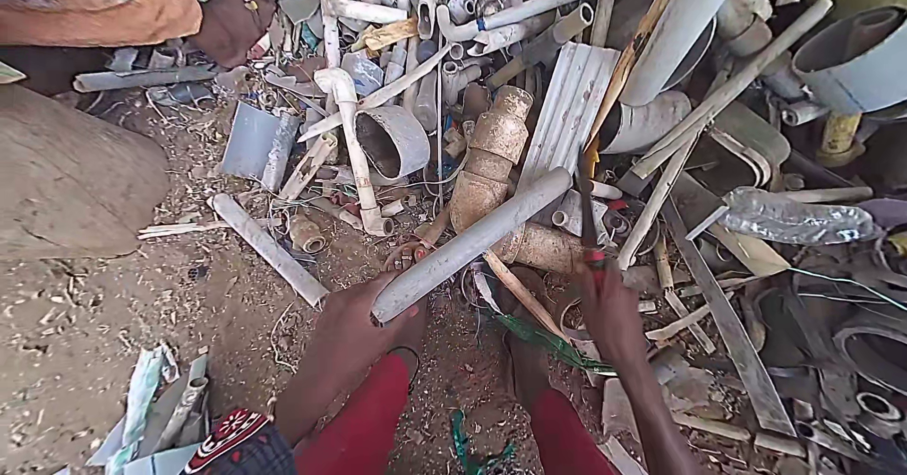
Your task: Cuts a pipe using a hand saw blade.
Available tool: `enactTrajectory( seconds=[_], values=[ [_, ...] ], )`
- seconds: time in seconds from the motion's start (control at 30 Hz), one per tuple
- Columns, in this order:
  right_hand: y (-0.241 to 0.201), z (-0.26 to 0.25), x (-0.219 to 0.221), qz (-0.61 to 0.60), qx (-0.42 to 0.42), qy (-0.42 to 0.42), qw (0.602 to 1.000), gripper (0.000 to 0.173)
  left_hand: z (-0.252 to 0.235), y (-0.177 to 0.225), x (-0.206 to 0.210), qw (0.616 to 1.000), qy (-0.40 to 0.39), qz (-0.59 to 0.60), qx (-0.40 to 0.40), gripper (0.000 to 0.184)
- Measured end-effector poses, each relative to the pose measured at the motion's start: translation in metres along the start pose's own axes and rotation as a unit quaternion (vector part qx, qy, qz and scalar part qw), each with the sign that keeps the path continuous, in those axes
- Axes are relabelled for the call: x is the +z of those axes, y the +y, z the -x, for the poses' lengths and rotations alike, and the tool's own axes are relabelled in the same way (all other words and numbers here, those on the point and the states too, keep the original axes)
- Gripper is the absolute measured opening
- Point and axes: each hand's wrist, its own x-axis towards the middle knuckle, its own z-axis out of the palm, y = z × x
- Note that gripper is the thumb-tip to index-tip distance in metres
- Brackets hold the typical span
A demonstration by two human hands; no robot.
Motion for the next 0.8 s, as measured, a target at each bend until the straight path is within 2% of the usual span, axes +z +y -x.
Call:
enactTrajectory(
  seconds=[0.1,0.2,0.33,0.5,0.6,0.67,0.73,0.8],
  values=[
    [0.004,0.008,-0.011,-0.092,-0.008,0.056,0.994,0.051,-0.033,0.016,-0.006,0.986,-0.159,-0.014,-0.042,0.067],
    [0.003,0.023,-0.005,-0.138,-0.015,0.062,0.988,0.054,-0.059,0.046,0.006,0.977,-0.209,0.016,-0.048,0.074],
    [-0.003,0.038,0.004,-0.197,-0.015,0.082,0.977,0.058,-0.071,0.060,0.022,0.980,-0.176,0.093,-0.018,0.076],
    [-0.019,0.044,-0.007,-0.263,-0.043,0.117,0.957,0.062,-0.055,0.006,0.027,0.983,-0.126,0.131,-0.008,0.072],
    [-0.023,0.045,-0.003,-0.171,-0.081,0.092,0.978,0.053,-0.043,-0.028,0.017,0.991,-0.110,0.058,-0.048,0.064],
    [-0.023,0.042,-0.005,-0.027,-0.087,0.025,0.996,0.043,-0.042,-0.040,0.018,0.995,-0.089,0.013,-0.051,0.059],
    [-0.019,0.042,-0.008,0.027,-0.059,-0.037,0.997,0.043,-0.040,-0.048,0.022,0.996,-0.079,-0.005,-0.047,0.056],
    [-0.016,0.044,-0.011,0.010,-0.074,0.016,0.997,0.043,-0.045,-0.052,0.031,0.997,-0.067,-0.010,-0.036,0.057]
  ],
)
